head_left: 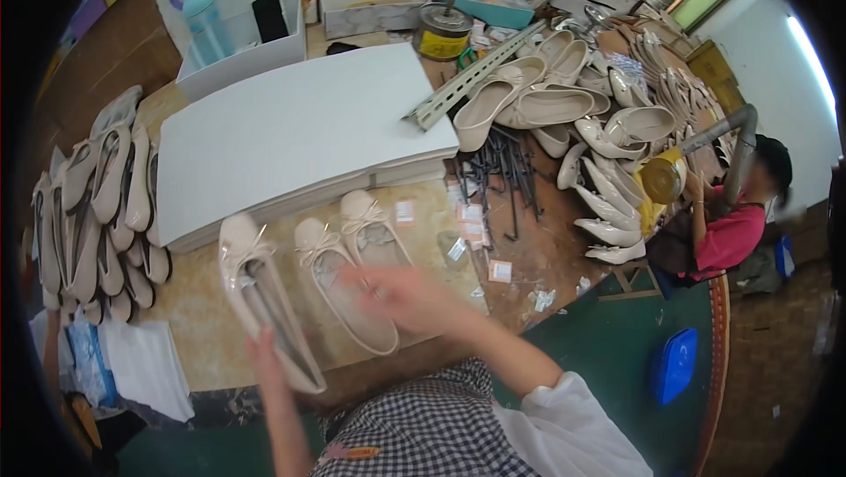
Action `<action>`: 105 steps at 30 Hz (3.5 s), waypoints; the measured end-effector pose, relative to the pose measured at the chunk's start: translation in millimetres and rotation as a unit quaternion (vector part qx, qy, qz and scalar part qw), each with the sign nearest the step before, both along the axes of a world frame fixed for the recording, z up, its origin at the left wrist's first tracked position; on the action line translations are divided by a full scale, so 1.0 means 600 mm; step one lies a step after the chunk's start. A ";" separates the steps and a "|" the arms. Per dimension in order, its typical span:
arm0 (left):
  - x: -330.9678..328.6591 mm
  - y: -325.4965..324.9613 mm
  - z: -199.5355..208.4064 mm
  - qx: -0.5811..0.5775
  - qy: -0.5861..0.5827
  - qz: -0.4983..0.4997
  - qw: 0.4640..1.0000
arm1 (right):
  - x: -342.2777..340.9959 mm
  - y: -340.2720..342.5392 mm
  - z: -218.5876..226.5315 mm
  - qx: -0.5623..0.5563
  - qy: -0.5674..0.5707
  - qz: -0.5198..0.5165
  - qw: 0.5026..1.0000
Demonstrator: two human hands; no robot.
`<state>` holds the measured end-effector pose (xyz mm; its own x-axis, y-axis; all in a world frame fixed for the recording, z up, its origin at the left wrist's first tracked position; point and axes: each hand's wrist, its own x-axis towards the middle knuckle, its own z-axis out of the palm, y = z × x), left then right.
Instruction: The person cleans beige ballet flats on a workbench using a small brush and a white cloth. They repeatedly insert the brush into the shoe interior to remove debris, wipe the exterior and interior surfaces with the cloth, and place the shoes back on the table. The process is repeated for multiple pairs of shoes.
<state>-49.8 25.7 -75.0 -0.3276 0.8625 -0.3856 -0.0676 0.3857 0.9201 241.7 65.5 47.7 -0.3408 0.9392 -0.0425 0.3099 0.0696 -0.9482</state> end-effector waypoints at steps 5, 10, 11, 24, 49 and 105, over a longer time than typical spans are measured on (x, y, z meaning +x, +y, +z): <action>-0.038 0.018 0.110 0.208 0.513 -0.099 0.827 | 0.368 0.057 -0.105 0.193 -0.392 -0.450 0.779; 0.147 0.043 0.134 -0.026 0.272 -0.289 0.918 | 0.421 0.088 -0.176 0.012 -0.505 -0.411 0.759; 0.161 0.049 0.118 -0.011 0.274 -0.305 0.912 | 0.417 0.084 -0.171 0.018 -0.499 -0.389 0.774; 0.109 0.025 0.066 -0.050 -0.403 -0.088 0.910 | 0.269 -0.101 -0.032 -0.022 -0.195 -0.385 0.902; 0.131 0.021 0.090 0.151 -0.124 -0.047 0.980 | -0.145 -0.008 0.024 0.263 -0.112 -0.120 0.951; 0.129 0.028 0.096 0.154 -0.160 -0.066 0.973 | -0.105 -0.036 0.074 0.121 -0.112 -0.090 0.982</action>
<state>27.8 42.6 -17.7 -0.1115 0.9799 -0.1654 -0.3382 0.1191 0.9335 178.5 44.0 91.9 -0.1751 0.9752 0.1350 0.5366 0.2095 -0.8174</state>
